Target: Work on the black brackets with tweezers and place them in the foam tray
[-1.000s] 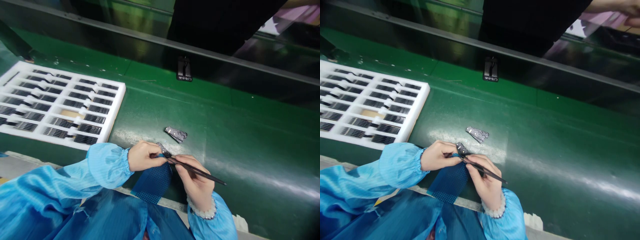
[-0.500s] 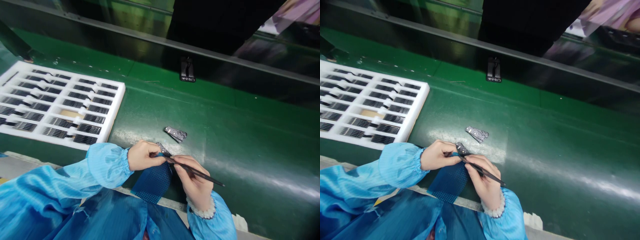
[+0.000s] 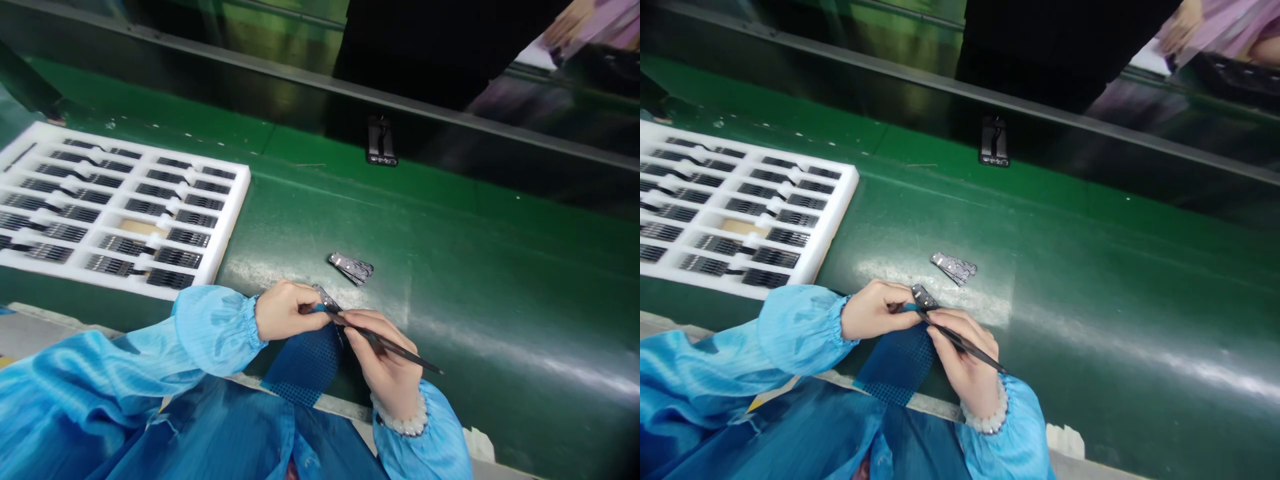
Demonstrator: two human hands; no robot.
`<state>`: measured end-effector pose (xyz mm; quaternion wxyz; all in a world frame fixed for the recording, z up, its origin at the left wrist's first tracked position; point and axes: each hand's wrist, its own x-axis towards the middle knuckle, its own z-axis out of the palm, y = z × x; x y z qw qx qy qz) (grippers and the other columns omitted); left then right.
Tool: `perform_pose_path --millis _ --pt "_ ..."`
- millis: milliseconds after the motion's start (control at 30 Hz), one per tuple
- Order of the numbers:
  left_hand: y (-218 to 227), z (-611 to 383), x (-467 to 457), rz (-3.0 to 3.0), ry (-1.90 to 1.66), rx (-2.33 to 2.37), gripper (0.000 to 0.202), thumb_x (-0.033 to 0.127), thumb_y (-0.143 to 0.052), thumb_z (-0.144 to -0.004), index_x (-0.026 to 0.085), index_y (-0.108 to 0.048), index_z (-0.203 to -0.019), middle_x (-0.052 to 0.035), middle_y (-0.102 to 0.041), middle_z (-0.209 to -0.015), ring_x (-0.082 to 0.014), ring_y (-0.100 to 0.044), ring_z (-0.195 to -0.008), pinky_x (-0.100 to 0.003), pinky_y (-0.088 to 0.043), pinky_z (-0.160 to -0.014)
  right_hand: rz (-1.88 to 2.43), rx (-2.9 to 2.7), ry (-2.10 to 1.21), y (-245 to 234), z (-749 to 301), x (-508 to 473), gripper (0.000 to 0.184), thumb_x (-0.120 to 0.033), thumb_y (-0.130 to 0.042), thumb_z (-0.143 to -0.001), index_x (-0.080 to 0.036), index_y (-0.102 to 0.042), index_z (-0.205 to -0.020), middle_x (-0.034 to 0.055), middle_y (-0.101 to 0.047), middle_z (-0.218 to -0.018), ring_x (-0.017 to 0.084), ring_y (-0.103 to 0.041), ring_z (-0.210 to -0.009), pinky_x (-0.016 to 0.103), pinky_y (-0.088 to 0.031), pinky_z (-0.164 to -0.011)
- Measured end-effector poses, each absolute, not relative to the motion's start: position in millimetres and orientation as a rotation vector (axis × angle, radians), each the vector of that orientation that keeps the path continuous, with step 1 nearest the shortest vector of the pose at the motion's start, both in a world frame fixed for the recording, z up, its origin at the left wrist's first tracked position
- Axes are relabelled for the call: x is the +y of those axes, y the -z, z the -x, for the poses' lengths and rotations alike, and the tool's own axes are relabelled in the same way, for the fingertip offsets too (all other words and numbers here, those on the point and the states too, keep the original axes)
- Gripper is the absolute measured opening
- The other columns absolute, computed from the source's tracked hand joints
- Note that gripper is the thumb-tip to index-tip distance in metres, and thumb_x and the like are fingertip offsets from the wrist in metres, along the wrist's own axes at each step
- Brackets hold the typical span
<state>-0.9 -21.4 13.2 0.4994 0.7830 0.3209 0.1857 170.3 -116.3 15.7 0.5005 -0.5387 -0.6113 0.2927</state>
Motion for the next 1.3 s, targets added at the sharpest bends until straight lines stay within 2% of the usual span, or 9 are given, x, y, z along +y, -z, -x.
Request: perform_pose_path --millis 233,400,500,600,733,867,1100,1200,1300 --pt "-16.1 -1.0 -20.2 -1.673 -0.462 0.868 0.031 0.039 -0.059 -0.079 0.013 -0.059 -0.062 0.0048 -0.042 -0.053 -0.0056 -0.037 -0.05 -0.016 -0.027 -0.046 1.439 -1.218 -0.581 -6.0 -167.5 -121.5 0.029 -0.012 -0.053 -0.088 -0.025 -0.06 -0.113 0.0018 -0.073 -0.085 0.017 -0.071 -0.079 0.033 -0.058 -0.075" --pt "-17.6 -2.6 -20.7 -1.548 -0.486 0.851 0.026 0.036 -0.061 -0.078 0.012 -0.062 -0.066 0.0042 -0.049 -0.056 -0.0056 -0.043 -0.051 -0.015 -0.032 -0.047 1.472 -1.445 -0.556 -11.1 -164.9 -115.7 0.027 -0.018 -0.064 -0.081 -0.024 -0.06 -0.107 0.0014 -0.072 -0.085 0.015 -0.07 -0.075 0.026 -0.058 -0.07" --pt "-14.8 -1.3 -20.7 -1.572 -0.519 0.806 0.023 0.033 -0.065 -0.078 0.014 -0.066 -0.092 0.0026 -0.058 -0.067 -0.0065 -0.05 -0.056 -0.016 -0.04 -0.052 1.501 -1.392 -0.595 -11.8 -165.1 -114.3 0.022 -0.019 -0.065 -0.08 -0.023 -0.059 -0.101 0.0004 -0.071 -0.08 0.014 -0.07 -0.069 0.023 -0.058 -0.064" --pt "-11.8 1.0 -19.9 -1.724 -0.609 0.7 0.046 0.031 -0.068 -0.078 0.019 -0.056 -0.121 -0.0018 -0.063 -0.087 -0.0096 -0.058 -0.07 -0.019 -0.048 -0.063 1.515 -1.349 -0.652 -10.0 -166.2 -114.9 0.021 -0.019 -0.065 -0.081 -0.023 -0.058 -0.1 0.0005 -0.071 -0.078 0.013 -0.07 -0.068 0.023 -0.058 -0.064" --pt "-13.2 2.5 -18.9 -1.94 -0.659 0.601 0.02 0.026 -0.061 -0.086 0.017 -0.068 -0.102 -0.0045 -0.067 -0.09 -0.0118 -0.064 -0.081 -0.021 -0.05 -0.077 1.482 -1.351 -0.713 -8.7 -166.9 -115.1 0.022 -0.018 -0.063 -0.082 -0.024 -0.057 -0.103 0.0001 -0.071 -0.077 0.013 -0.069 -0.067 0.022 -0.057 -0.063" --pt "-17.5 2.0 -19.2 -1.93 -0.672 0.618 0.011 0.02 -0.063 -0.083 0.014 -0.071 -0.086 -0.0036 -0.069 -0.08 -0.0101 -0.064 -0.073 -0.017 -0.049 -0.068 1.477 -1.378 -0.747 -8.7 -167.1 -115.4 0.024 -0.017 -0.063 -0.083 -0.025 -0.056 -0.104 -0.0007 -0.071 -0.078 0.011 -0.068 -0.067 0.02 -0.056 -0.064" --pt "-16.2 1.5 -19.6 -1.906 -0.637 0.646 0.018 0.025 -0.064 -0.082 0.012 -0.066 -0.07 -0.0016 -0.063 -0.065 -0.0089 -0.058 -0.06 -0.018 -0.044 -0.058 1.393 -1.212 -0.732 -8.2 -168.4 -119.0 0.029 -0.021 -0.048 -0.092 -0.025 -0.054 -0.12 0.0037 -0.072 -0.088 0.015 -0.069 -0.078 0.028 -0.058 -0.069" --pt "-14.8 1.7 -19.9 -1.893 -0.621 0.638 0.021 0.028 -0.063 -0.083 0.012 -0.065 -0.07 -0.0021 -0.063 -0.066 -0.0091 -0.058 -0.06 -0.018 -0.044 -0.059 1.348 -1.144 -0.713 -10.2 -167.7 -120.1 0.026 -0.025 -0.052 -0.091 -0.023 -0.061 -0.115 0.0051 -0.071 -0.088 0.016 -0.069 -0.071 0.029 -0.059 -0.061" --pt "-14.4 2.4 -19.6 -1.885 -0.612 0.634 0.02 0.029 -0.063 -0.083 0.012 -0.068 -0.075 -0.0038 -0.065 -0.07 -0.0105 -0.06 -0.064 -0.019 -0.046 -0.062 1.337 -1.106 -0.752 -13.0 -167.3 -120.5 0.024 -0.025 -0.053 -0.09 -0.024 -0.064 -0.111 0.0054 -0.072 -0.09 0.017 -0.071 -0.071 0.03 -0.06 -0.062"
